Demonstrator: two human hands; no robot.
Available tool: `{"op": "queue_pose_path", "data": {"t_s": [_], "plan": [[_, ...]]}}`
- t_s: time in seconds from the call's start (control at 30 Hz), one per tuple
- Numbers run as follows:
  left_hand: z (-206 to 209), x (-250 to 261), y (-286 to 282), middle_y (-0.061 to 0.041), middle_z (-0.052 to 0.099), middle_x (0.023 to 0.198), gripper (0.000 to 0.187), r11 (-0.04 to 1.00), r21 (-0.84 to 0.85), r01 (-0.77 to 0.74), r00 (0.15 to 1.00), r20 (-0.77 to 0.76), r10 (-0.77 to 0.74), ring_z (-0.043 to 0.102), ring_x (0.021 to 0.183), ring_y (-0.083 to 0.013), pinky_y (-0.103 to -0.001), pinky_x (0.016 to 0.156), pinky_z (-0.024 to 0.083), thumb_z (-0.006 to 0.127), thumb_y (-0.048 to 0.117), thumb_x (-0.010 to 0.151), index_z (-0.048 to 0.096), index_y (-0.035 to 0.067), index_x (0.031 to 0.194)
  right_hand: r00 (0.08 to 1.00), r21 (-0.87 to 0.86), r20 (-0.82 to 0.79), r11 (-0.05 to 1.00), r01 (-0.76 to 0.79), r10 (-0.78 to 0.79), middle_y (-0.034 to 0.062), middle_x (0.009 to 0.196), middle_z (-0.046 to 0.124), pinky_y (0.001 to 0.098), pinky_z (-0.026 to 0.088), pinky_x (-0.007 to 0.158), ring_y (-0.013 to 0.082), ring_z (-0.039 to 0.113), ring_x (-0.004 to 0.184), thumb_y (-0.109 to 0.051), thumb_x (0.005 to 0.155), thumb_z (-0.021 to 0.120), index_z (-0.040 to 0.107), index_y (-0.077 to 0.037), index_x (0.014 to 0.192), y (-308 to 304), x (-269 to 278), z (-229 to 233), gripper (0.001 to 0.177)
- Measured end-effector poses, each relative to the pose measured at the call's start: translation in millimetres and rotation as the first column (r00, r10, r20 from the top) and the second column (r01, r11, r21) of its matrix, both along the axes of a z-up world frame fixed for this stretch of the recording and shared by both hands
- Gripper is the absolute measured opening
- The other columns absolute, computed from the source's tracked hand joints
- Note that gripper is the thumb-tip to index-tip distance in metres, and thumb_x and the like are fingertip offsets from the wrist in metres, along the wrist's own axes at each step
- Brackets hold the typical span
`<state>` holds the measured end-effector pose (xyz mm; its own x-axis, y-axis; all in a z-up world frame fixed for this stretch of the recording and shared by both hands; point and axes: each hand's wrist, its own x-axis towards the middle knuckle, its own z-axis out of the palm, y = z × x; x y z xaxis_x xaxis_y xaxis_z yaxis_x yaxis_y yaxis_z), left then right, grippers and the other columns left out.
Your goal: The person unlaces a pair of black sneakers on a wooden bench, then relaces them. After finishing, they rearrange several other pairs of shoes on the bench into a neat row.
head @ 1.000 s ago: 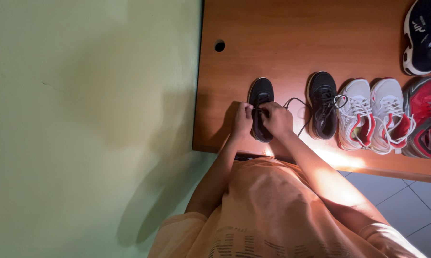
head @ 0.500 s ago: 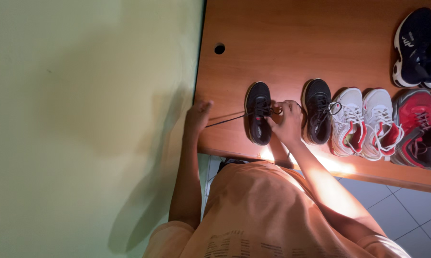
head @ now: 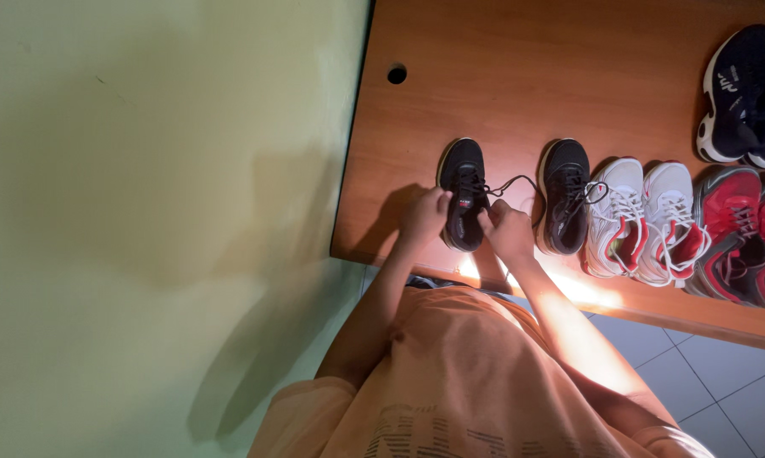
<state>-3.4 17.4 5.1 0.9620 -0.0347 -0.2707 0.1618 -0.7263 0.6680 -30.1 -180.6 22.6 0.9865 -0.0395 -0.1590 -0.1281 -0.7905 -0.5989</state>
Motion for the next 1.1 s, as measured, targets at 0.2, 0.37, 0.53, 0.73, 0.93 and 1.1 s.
{"op": "queue_pose_path", "data": {"t_s": [0.2, 0.37, 0.53, 0.73, 0.93, 1.1], "plan": [[-1.8, -11.1, 66.8, -0.013, 0.064, 0.073, 0.032, 0.961, -0.222, -0.166, 0.982, 0.051, 0.181, 0.060, 0.060, -0.0241, -0.039, 0.059, 0.048, 0.058, 0.030, 0.103, 0.064, 0.004, 0.087, 0.991, 0.096, -0.054, 0.987, 0.131, -0.126, 0.0211, 0.078, 0.071, 0.0436, 0.057, 0.071, 0.0348, 0.073, 0.069, -0.032, 0.093, 0.070, 0.071, 0.002, 0.101, -2.8, -0.2, 6.4, 0.035], [-18.5, -27.0, 78.4, -0.002, 0.053, 0.065, 0.032, 0.784, -0.549, -0.289, 0.954, -0.103, 0.280, 0.046, 0.057, -0.0099, -0.030, 0.051, 0.038, 0.063, 0.029, 0.105, 0.064, 0.003, 0.085, 0.990, -0.030, -0.063, 0.992, 0.123, -0.125, 0.0201, 0.076, 0.071, 0.0448, 0.055, 0.070, 0.0364, 0.071, 0.072, -0.033, 0.092, 0.074, 0.069, 0.000, 0.093, 7.2, 3.8, 22.4, 0.033], [-7.1, -36.0, 74.6, 0.004, 0.057, 0.074, 0.024, 0.470, -0.767, -0.437, 0.896, -0.416, 0.153, 0.048, 0.055, -0.0049, -0.024, 0.045, 0.035, 0.064, 0.027, 0.103, 0.065, 0.006, 0.091, 0.993, -0.008, 0.100, 0.998, 0.057, -0.056, 0.0153, 0.085, 0.070, 0.0454, 0.052, 0.063, 0.0359, 0.069, 0.071, -0.030, 0.088, 0.077, 0.060, -0.002, 0.092, 10.6, 4.5, 40.8, 0.032], [33.6, -36.7, 48.7, -0.004, 0.069, 0.095, 0.017, 0.152, -0.872, -0.466, 0.883, -0.469, 0.017, 0.070, 0.078, -0.0140, -0.027, 0.061, 0.052, 0.064, 0.020, 0.098, 0.070, 0.006, 0.108, 0.997, 0.156, 0.049, 0.987, 0.050, -0.059, 0.0098, 0.090, 0.070, 0.0371, 0.052, 0.068, 0.0248, 0.066, 0.070, -0.028, 0.096, 0.072, 0.066, -0.005, 0.097, 17.0, -4.1, 44.8, 0.024], [30.8, -25.6, 16.8, -0.007, 0.075, 0.103, 0.017, 0.044, -0.865, -0.500, 0.865, -0.501, -0.017, 0.075, 0.093, -0.0166, -0.029, 0.081, 0.061, 0.066, 0.020, 0.095, 0.066, 0.006, 0.105, 0.856, 0.818, -0.427, 0.528, 0.228, 0.292, 0.0025, 0.107, 0.070, 0.0301, 0.052, 0.090, 0.0131, 0.066, 0.097, -0.033, 0.105, 0.047, 0.067, -0.014, 0.113, 18.3, -16.9, 33.3, 0.029], [-4.9, -8.0, 24.5, 0.000, 0.062, 0.084, 0.019, 0.099, -0.899, -0.428, 0.904, -0.425, 0.047, 0.055, 0.068, -0.0087, -0.023, 0.061, 0.045, 0.071, 0.024, 0.101, 0.068, 0.005, 0.101, 0.861, 0.895, -0.438, 0.208, 0.394, 0.256, 0.0076, 0.094, 0.067, 0.0384, 0.053, 0.091, 0.0226, 0.069, 0.092, -0.028, 0.109, 0.049, 0.058, -0.010, 0.095, 8.0, -24.9, 17.0, 0.025]]}}
